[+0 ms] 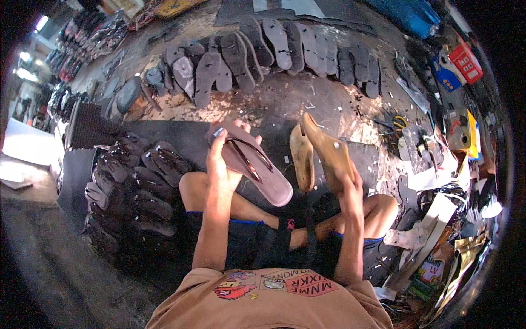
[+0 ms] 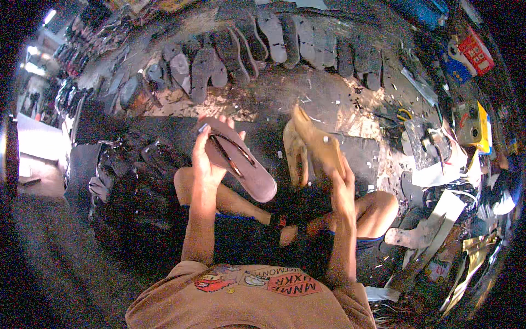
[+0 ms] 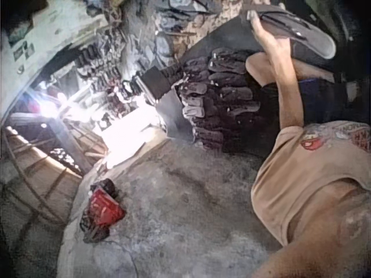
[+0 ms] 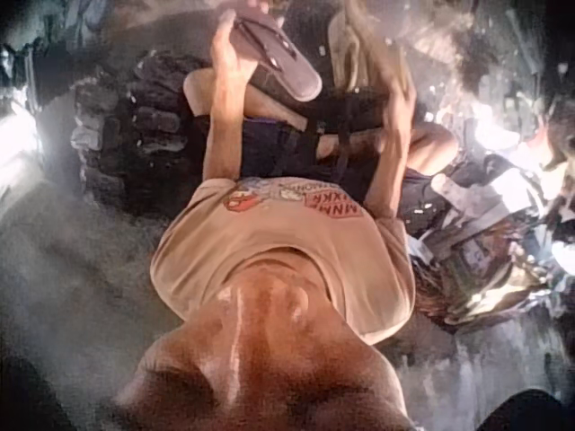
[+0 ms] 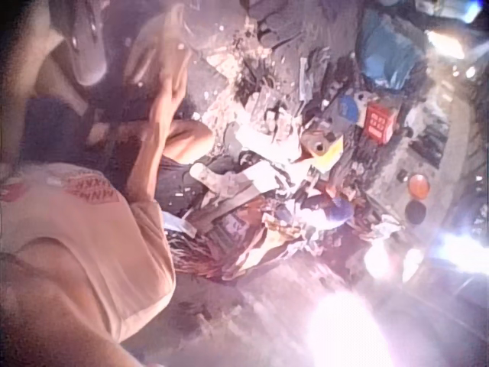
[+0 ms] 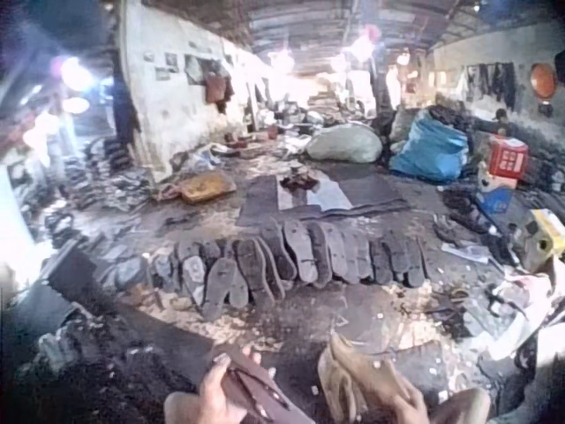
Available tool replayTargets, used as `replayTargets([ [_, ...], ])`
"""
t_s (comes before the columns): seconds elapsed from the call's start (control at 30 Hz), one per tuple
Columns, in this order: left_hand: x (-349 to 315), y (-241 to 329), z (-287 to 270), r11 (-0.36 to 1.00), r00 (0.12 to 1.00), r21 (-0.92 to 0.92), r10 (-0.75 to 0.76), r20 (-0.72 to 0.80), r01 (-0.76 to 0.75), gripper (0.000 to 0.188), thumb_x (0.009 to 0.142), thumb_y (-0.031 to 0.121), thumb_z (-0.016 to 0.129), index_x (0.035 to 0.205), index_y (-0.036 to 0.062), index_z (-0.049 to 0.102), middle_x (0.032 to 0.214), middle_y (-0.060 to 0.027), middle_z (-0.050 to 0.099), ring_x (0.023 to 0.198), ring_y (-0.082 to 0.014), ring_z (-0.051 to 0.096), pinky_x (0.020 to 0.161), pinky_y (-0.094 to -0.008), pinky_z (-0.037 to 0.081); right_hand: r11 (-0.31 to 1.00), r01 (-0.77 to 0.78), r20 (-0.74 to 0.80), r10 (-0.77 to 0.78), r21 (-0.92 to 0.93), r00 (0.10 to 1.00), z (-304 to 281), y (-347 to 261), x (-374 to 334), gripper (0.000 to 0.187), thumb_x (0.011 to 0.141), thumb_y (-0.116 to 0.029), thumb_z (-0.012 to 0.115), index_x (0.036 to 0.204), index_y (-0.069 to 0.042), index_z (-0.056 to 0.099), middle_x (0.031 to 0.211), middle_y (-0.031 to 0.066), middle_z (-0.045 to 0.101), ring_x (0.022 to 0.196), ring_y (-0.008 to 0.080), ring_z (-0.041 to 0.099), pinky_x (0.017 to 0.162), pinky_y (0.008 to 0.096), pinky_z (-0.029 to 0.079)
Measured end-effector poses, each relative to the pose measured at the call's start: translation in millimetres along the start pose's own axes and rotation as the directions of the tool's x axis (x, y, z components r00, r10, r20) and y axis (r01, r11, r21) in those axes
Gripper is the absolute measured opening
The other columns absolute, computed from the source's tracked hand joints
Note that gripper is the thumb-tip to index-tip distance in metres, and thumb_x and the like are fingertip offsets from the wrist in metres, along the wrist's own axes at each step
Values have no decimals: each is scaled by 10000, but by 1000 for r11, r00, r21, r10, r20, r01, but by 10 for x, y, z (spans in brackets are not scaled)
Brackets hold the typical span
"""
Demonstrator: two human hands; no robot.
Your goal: The person sits on the floor and repeatedly attaches flip-flop straps to wooden sandal lasts, pressing the straps into place and adjusting them by hand. The person handles multiple sandals one at a time, picking up straps and lasts, and pressing the components together.
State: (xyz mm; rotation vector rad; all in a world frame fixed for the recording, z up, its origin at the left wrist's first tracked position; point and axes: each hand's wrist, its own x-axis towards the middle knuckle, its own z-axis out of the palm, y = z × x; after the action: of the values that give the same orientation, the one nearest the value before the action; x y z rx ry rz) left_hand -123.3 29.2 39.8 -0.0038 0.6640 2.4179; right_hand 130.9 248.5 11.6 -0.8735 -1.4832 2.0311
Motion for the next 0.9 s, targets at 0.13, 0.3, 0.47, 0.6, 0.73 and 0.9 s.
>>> replayTargets([
  [0.13,-79,265,-62,968,966,95,242,-94,-234,603,985,130,654,1531,320,484,1387,-118,635,1280,-336,631,1163,-714,427,952,-272,-38,279,141,959,353,-556,-976,504,947,-239,651,1294,125,617,1035,212,742,813,311,754,696,400,634],
  [0.3,-184,253,271,847,882,265,471,28,-461,652,942,88,654,1536,253,444,1412,-172,591,1289,-383,611,1133,-752,441,863,-430,81,424,265,902,569,-561,-1172,544,953,-257,695,1328,126,595,1066,225,726,827,256,762,510,334,620],
  [0.47,-328,79,481,884,933,305,354,61,-355,633,949,97,624,1539,215,426,1415,-198,566,1341,-423,564,1079,-753,495,992,9,194,15,-124,981,738,-762,-1230,511,909,-134,745,1366,69,642,1263,159,728,1182,253,703,1083,406,530],
  [0.6,-393,118,554,972,996,217,85,27,-89,602,978,56,606,1533,208,430,1404,-209,579,1325,-405,586,1040,-704,545,795,488,365,-361,-360,858,674,-688,-1063,546,868,-85,765,1392,21,658,1435,284,634,1340,375,639,1134,458,496],
  [0.73,-330,64,537,989,1000,149,16,-20,-13,612,983,81,612,1548,234,434,1404,-194,581,1303,-383,594,1065,-700,524,809,515,322,-425,-284,846,797,-431,-1127,546,875,-65,768,1400,27,652,1455,321,606,1374,419,608,1141,473,487],
  [0.9,-332,-109,528,995,998,88,51,44,-54,540,1027,243,672,1520,241,452,1365,-185,603,1268,-375,616,1073,-680,523,798,528,166,-501,-291,849,1059,-98,-1413,525,930,-63,737,1416,89,605,1504,361,548,1401,446,575,1168,480,452],
])
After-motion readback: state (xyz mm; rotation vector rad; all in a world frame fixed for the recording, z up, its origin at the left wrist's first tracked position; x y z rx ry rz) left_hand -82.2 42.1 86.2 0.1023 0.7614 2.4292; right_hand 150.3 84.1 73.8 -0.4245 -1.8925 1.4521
